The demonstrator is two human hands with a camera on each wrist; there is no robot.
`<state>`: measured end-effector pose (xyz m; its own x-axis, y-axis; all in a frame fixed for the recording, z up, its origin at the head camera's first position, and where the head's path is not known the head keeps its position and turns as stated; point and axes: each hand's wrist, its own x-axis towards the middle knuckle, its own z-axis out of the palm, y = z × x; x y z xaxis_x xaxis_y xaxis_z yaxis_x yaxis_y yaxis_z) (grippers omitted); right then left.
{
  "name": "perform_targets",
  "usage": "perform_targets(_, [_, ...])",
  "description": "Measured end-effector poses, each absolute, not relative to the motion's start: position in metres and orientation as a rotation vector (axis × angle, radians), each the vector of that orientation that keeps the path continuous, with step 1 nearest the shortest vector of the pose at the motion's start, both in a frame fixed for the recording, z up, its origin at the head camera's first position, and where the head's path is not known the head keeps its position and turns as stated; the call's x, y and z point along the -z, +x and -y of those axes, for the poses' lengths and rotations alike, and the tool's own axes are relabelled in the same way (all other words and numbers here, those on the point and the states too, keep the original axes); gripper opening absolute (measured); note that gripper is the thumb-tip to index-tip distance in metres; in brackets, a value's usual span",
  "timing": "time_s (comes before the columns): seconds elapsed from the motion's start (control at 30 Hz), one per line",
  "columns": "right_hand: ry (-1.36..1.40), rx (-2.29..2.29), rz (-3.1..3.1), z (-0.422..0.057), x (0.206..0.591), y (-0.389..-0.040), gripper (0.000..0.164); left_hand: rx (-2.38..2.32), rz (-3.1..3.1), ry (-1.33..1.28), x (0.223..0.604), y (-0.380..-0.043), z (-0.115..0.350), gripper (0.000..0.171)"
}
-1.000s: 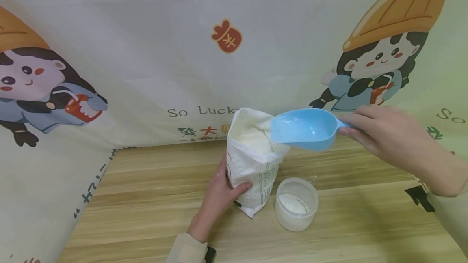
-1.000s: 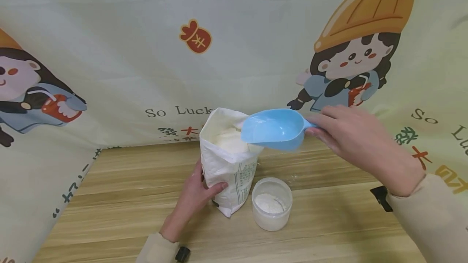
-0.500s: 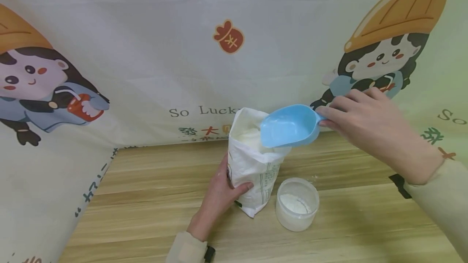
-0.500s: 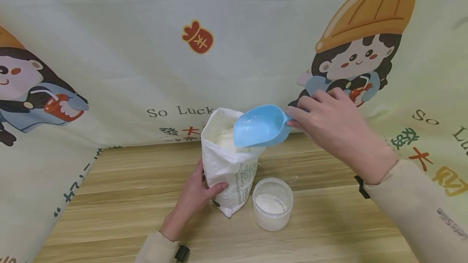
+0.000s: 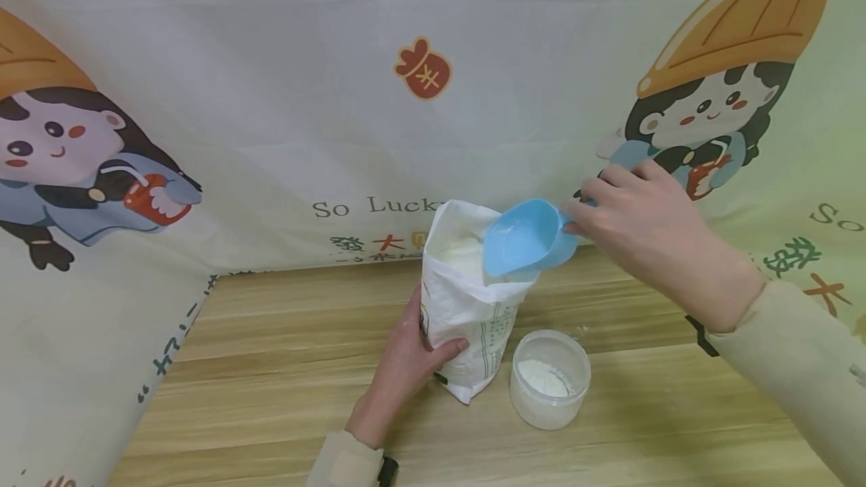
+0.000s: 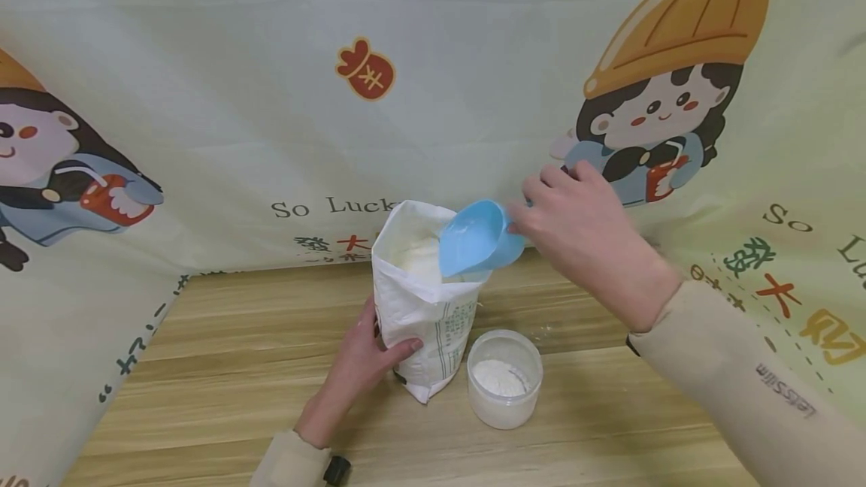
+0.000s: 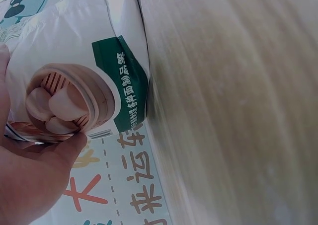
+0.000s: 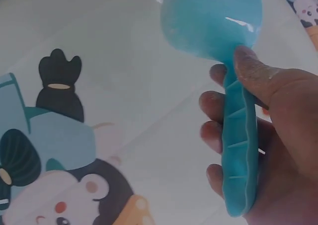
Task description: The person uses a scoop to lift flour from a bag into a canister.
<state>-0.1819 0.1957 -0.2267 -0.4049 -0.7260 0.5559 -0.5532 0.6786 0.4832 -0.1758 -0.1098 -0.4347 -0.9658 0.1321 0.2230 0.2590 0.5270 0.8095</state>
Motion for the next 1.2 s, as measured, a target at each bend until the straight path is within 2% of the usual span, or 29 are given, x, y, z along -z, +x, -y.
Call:
perform_targets(0.27, [0.94,0.475,2.184,-0.168,0.224,-0.176,0.02,1.421,2.628,-0.337,0.435,-0.177,0.109,0.109])
perform_targets(0.57, [0.872,0.7,2.331,-0.139,0.22,-0.168,0.019,1.44,2.625,-0.335,0.436,-0.176,0.11,0.106])
perform_targets(1.2, [0.852,0.764,2.47,-0.113,0.222,-0.171,0.028,1.454,2.619,-0.346,0.435,-0.175,0.11,0.107])
